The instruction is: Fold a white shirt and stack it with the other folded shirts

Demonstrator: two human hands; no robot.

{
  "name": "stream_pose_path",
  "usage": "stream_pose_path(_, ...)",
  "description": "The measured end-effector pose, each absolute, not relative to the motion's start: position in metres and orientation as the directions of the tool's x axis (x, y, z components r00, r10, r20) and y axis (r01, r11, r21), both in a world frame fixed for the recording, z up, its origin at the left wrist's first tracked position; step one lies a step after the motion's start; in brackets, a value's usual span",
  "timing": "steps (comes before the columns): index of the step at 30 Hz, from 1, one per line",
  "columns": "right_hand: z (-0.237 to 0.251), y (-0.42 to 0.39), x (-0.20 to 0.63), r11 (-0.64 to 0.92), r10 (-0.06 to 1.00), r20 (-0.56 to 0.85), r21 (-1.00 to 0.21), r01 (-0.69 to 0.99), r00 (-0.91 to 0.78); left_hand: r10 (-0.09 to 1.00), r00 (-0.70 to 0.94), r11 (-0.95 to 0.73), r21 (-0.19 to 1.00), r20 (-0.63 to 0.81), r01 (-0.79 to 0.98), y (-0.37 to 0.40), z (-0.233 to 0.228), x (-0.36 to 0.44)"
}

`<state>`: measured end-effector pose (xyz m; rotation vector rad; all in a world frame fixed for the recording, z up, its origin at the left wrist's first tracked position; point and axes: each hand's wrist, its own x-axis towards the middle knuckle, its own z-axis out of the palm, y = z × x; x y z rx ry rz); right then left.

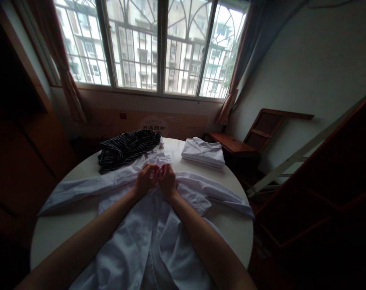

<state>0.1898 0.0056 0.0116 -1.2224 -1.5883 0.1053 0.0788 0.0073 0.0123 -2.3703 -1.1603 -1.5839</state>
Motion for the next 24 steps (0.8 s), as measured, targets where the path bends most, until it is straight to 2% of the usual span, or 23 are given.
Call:
stream_pose_path(5,0.014,0.005,0.191,0.483,0.724,0.676,-0.637,0.601,0.134,0.542,0.209,-0.724,0.326,0.814,0.608,0.008,0.013,0.079)
stream_pose_path(9,0.020,0.001,0.190,0.601,0.671,0.741,-0.568,0.562,0.030,0.603,0.133,-0.672,0.411,0.787,0.616,0.010,0.011,0.077)
stream_pose_path(12,0.022,-0.001,0.191,0.619,0.693,0.721,-0.585,0.525,-0.014,0.648,0.075,-0.621,0.470,0.758,0.627,0.011,0.010,0.076)
stream_pose_path(16,0.022,0.003,0.192,0.515,0.789,0.609,-0.727,0.453,0.079,0.635,0.094,-0.644,0.458,0.767,0.614,0.011,0.012,0.077)
stream_pose_path(20,0.019,0.008,0.193,0.368,0.871,0.436,-0.884,0.288,0.225,0.582,0.153,-0.719,0.417,0.799,0.555,0.010,0.014,0.077)
stream_pose_path(24,0.020,0.013,0.196,0.247,0.944,0.265,-0.963,0.109,0.197,0.498,0.228,-0.800,0.342,0.836,0.493,0.007,0.015,0.077)
